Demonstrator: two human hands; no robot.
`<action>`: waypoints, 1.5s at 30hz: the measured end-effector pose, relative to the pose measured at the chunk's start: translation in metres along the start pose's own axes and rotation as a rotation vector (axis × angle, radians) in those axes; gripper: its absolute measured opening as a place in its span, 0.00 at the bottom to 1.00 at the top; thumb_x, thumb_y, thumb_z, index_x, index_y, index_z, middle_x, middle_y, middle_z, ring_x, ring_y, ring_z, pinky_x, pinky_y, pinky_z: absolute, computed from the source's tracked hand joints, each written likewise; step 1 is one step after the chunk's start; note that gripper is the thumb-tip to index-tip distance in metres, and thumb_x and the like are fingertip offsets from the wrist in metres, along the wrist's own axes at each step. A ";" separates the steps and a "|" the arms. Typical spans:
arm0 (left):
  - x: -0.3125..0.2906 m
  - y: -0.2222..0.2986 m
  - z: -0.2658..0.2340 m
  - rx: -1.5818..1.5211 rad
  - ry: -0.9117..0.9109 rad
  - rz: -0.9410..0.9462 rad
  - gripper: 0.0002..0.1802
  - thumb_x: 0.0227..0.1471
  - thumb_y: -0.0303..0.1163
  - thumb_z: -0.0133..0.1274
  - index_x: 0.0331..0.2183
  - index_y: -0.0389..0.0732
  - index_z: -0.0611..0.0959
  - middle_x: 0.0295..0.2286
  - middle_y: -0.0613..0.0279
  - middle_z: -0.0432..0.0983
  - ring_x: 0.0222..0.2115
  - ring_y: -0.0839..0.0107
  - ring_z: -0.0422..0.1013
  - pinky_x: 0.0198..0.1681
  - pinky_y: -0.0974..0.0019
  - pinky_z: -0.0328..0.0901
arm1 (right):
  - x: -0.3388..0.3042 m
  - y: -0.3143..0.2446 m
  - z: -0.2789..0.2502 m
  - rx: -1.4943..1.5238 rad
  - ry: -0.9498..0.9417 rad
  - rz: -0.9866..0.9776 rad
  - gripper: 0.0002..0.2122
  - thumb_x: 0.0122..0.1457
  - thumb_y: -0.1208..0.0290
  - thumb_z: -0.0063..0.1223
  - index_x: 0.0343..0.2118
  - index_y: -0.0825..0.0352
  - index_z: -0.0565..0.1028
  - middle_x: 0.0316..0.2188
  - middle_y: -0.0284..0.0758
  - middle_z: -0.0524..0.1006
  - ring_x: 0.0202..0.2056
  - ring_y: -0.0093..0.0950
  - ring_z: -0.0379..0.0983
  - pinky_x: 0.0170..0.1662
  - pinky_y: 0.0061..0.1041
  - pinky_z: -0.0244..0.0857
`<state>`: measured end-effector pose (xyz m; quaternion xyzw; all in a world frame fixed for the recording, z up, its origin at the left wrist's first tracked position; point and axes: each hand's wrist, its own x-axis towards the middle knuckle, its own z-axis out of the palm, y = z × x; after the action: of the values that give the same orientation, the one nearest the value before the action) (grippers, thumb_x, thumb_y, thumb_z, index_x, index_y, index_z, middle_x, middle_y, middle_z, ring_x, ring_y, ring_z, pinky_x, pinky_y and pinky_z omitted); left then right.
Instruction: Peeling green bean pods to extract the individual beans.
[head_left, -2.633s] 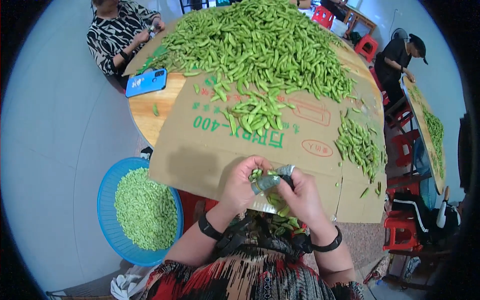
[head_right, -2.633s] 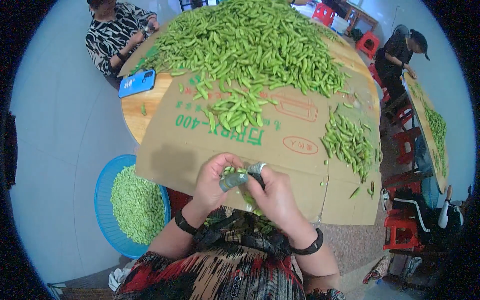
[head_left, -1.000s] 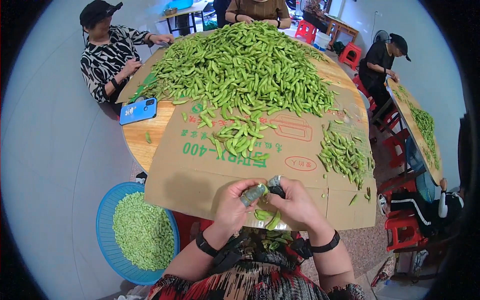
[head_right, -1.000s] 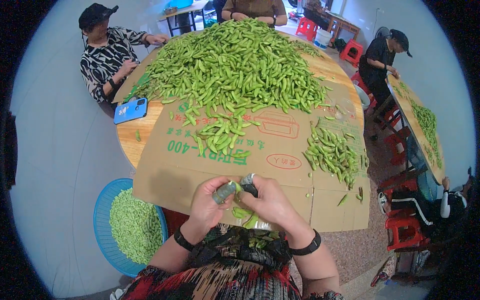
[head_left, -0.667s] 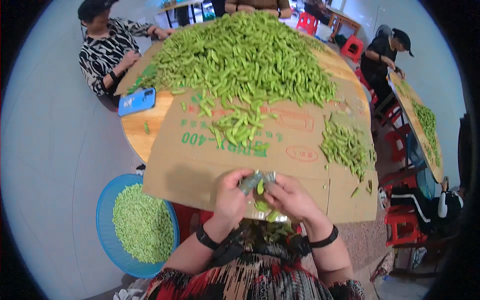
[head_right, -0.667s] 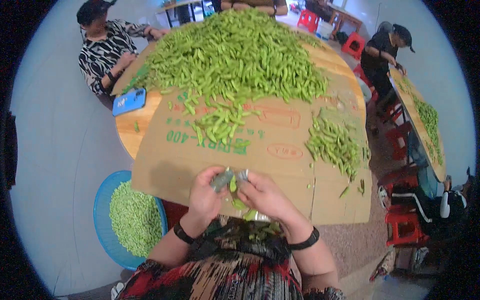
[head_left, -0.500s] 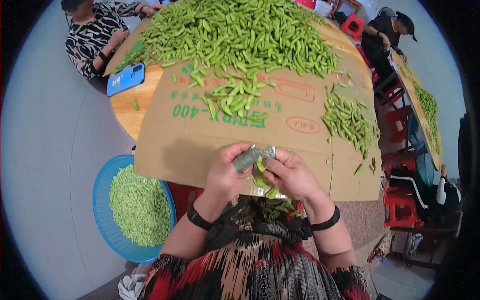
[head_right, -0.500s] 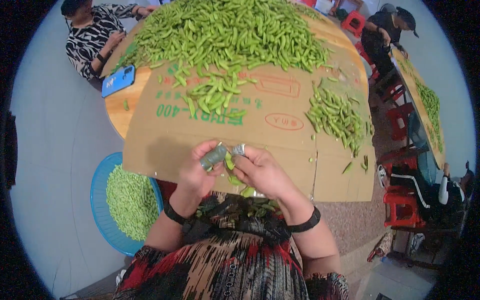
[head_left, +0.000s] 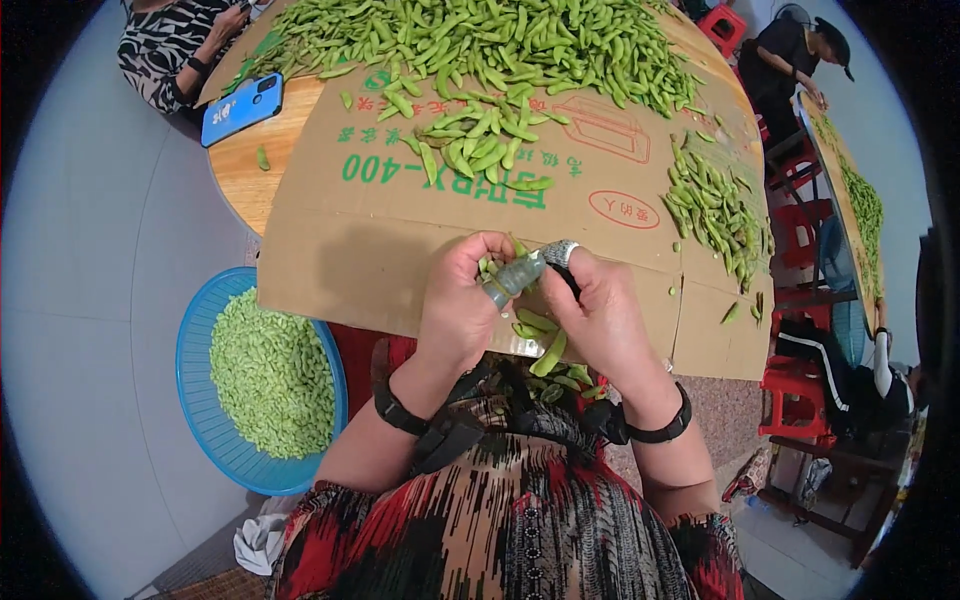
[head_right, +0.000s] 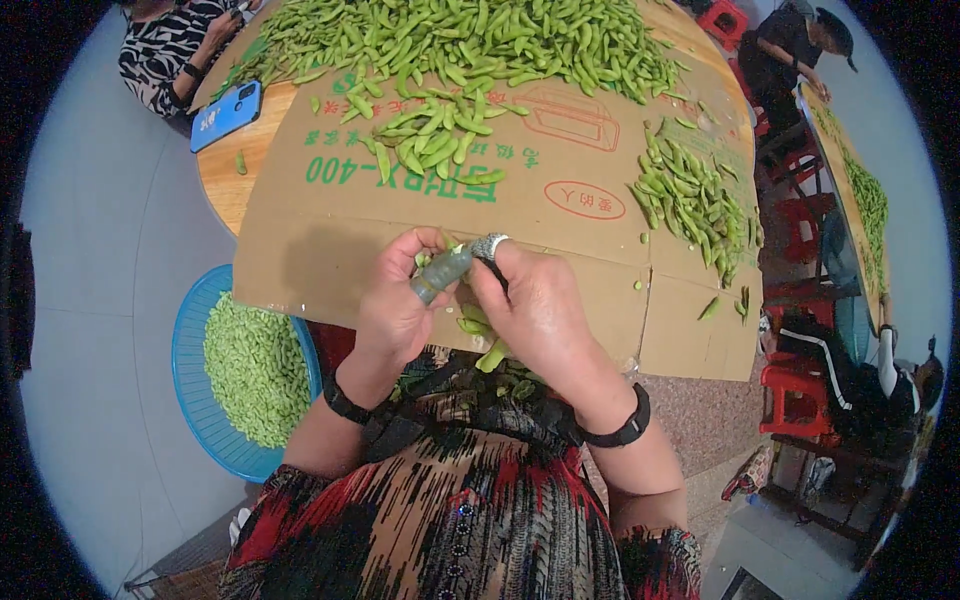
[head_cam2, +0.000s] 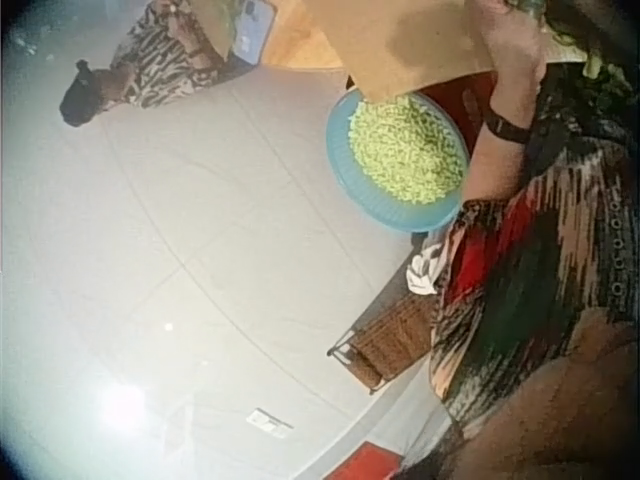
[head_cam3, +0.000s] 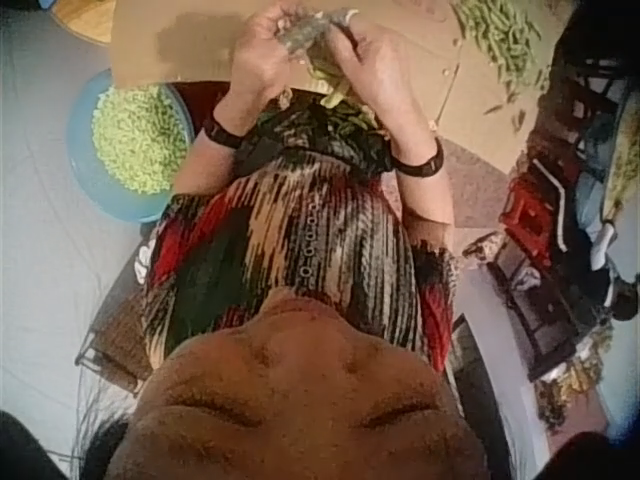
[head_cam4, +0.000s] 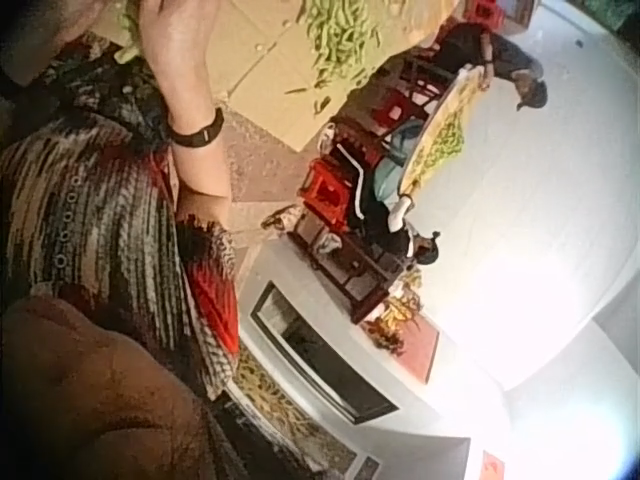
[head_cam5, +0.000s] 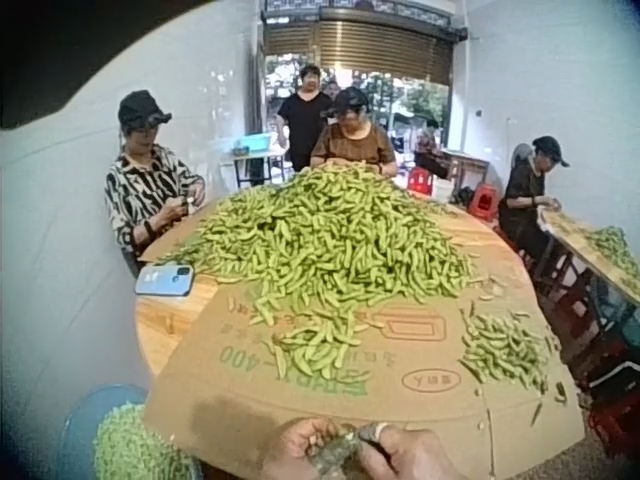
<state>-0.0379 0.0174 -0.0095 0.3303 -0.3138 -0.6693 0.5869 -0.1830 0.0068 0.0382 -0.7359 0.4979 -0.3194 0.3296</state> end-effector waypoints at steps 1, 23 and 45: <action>0.000 0.000 0.002 0.055 0.029 0.023 0.05 0.48 0.22 0.50 0.31 0.38 0.73 0.24 0.70 0.67 0.21 0.84 0.62 0.22 0.81 0.56 | 0.000 0.001 0.001 -0.001 -0.002 0.002 0.06 0.53 0.73 0.50 0.25 0.70 0.70 0.14 0.42 0.70 0.16 0.34 0.70 0.21 0.29 0.62; 0.004 0.015 -0.018 0.286 0.011 0.007 0.18 0.46 0.16 0.40 0.37 0.37 0.79 0.25 0.69 0.72 0.25 0.83 0.65 0.26 0.80 0.59 | 0.050 0.012 -0.022 -0.349 -0.123 -0.102 0.09 0.53 0.69 0.48 0.31 0.71 0.70 0.19 0.50 0.71 0.25 0.47 0.70 0.28 0.41 0.63; 0.002 0.011 -0.008 -0.196 -0.017 -0.013 0.04 0.48 0.27 0.55 0.28 0.40 0.77 0.19 0.75 0.67 0.15 0.89 0.53 0.16 0.81 0.45 | 0.007 0.002 -0.021 0.877 -0.518 0.432 0.08 0.62 0.68 0.36 0.34 0.66 0.66 0.16 0.22 0.62 0.16 0.11 0.50 0.18 0.11 0.44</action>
<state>-0.0253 0.0136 -0.0056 0.2676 -0.2497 -0.7036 0.6091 -0.1985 -0.0043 0.0496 -0.4651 0.3607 -0.2305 0.7749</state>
